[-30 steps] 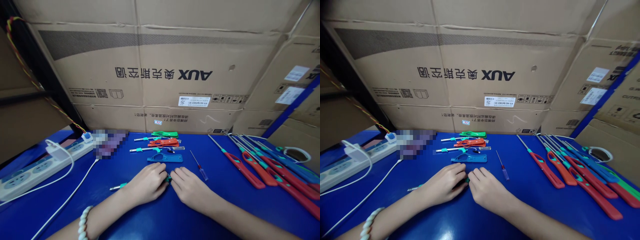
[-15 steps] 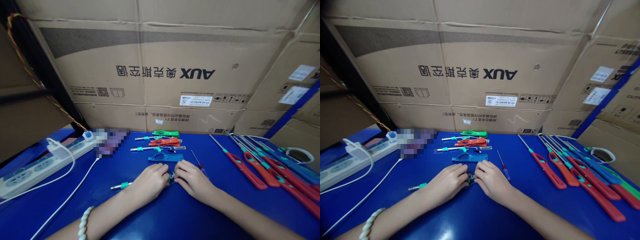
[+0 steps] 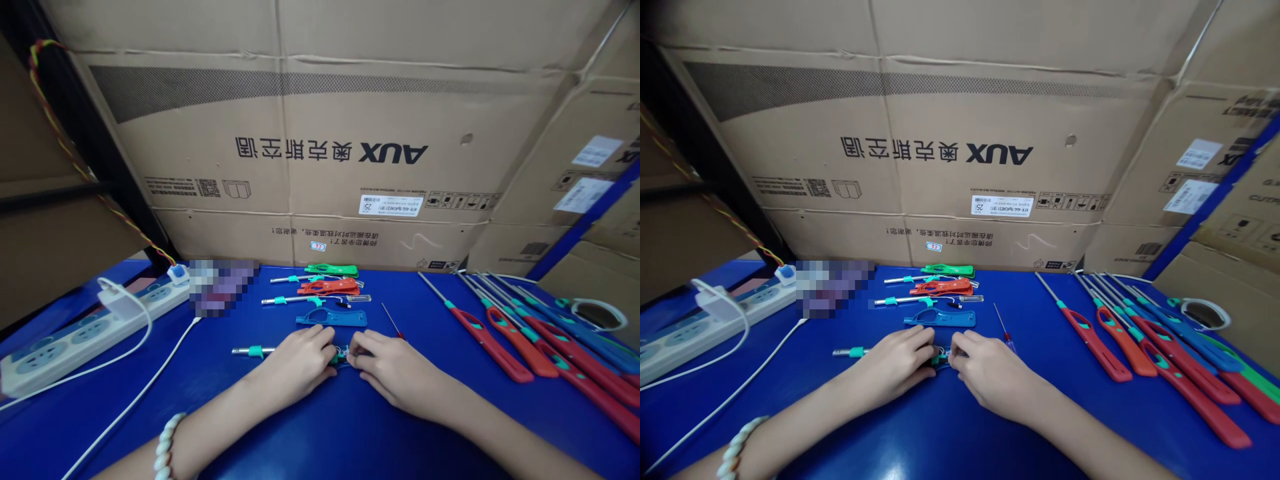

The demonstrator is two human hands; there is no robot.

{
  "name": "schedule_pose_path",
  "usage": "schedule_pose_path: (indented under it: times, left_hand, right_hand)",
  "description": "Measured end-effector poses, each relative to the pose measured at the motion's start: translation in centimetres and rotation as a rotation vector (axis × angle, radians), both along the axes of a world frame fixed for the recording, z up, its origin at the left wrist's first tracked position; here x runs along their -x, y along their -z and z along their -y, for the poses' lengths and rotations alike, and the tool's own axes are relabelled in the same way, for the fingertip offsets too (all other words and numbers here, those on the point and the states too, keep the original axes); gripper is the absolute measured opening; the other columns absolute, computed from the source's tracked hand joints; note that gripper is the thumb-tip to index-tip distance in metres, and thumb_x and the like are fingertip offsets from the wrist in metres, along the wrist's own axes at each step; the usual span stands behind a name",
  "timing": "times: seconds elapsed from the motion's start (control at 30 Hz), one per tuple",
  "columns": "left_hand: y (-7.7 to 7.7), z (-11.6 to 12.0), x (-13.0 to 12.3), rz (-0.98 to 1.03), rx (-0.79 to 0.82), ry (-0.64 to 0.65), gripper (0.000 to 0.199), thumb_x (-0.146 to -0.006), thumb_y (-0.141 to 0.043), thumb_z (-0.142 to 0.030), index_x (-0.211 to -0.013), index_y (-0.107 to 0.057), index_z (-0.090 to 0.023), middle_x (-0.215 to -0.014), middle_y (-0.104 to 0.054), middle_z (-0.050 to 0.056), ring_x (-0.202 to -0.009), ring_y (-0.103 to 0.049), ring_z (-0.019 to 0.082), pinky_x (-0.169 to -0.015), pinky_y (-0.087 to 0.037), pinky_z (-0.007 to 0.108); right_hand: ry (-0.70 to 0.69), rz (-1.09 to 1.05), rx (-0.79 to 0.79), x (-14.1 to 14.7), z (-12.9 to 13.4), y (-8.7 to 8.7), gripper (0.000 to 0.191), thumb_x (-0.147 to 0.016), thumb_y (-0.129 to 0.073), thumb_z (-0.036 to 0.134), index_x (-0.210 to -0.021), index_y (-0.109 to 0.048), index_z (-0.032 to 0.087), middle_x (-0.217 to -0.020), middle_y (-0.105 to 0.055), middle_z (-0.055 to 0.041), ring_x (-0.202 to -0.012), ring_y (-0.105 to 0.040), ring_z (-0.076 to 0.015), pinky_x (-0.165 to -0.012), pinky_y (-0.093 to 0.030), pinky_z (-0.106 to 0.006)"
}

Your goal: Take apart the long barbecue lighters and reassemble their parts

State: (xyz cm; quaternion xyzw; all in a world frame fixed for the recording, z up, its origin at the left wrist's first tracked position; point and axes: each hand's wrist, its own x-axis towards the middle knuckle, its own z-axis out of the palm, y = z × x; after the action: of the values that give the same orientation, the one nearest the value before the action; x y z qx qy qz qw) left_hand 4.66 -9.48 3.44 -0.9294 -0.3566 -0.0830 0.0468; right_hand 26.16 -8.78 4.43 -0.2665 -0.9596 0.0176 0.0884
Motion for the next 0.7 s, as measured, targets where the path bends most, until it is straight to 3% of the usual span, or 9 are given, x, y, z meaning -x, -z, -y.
schedule_pose_path:
  times: [0.23, 0.4, 0.53, 0.7]
  left_hand:
    - [-0.5, -0.3, 0.7, 0.102, 0.057, 0.021, 0.013, -0.09, -0.059, -0.025, -0.096, -0.063, -0.015, -0.09, -0.056, 0.005, -0.081, -0.056, 0.019, -0.072, -0.047, 0.03]
    - [-0.8, -1.3, 1.7, 0.236, 0.072, -0.039, 0.018, -0.092, -0.047, -0.011, -0.099, -0.064, -0.016, -0.091, -0.059, 0.005, -0.083, -0.057, 0.018, -0.073, -0.048, 0.028]
    - [-0.2, -1.8, 2.0, 0.231, 0.155, -0.052, 0.022, -0.089, -0.046, -0.005, -0.094, -0.065, -0.017, -0.088, -0.059, 0.004, -0.083, -0.058, 0.017, -0.074, -0.048, 0.026]
    - [-0.1, -1.9, 2.0, 0.258, 0.231, -0.08, 0.022, -0.086, -0.048, -0.003, -0.091, -0.064, -0.017, -0.087, -0.059, 0.003, -0.082, -0.058, 0.016, -0.074, -0.047, 0.024]
  right_hand:
    - [-0.038, 0.053, -0.196, 0.0, 0.4, 0.6, 0.027, -0.082, -0.057, 0.013, -0.108, -0.063, 0.009, -0.098, -0.063, -0.014, -0.087, -0.06, -0.0251, -0.07, -0.054, -0.035]
    - [-0.045, 0.075, -0.328, 0.3, 0.7, 1.1, 0.026, -0.082, -0.052, 0.006, -0.104, -0.065, 0.006, -0.096, -0.065, -0.0152, -0.077, -0.06, -0.0232, -0.06, -0.052, -0.032]
    - [-0.035, 0.068, -0.338, 0.6, 0.8, 1.2, 0.022, -0.081, -0.053, 0.005, -0.1, -0.064, 0.007, -0.091, -0.064, -0.013, -0.075, -0.059, -0.0223, -0.059, -0.049, -0.031]
    - [0.084, -0.02, -0.292, 1.3, 0.6, 2.2, 0.01, -0.082, -0.058, 0.011, -0.09, -0.063, 0.015, -0.086, -0.062, -0.008, -0.075, -0.056, -0.0218, -0.066, -0.047, -0.033]
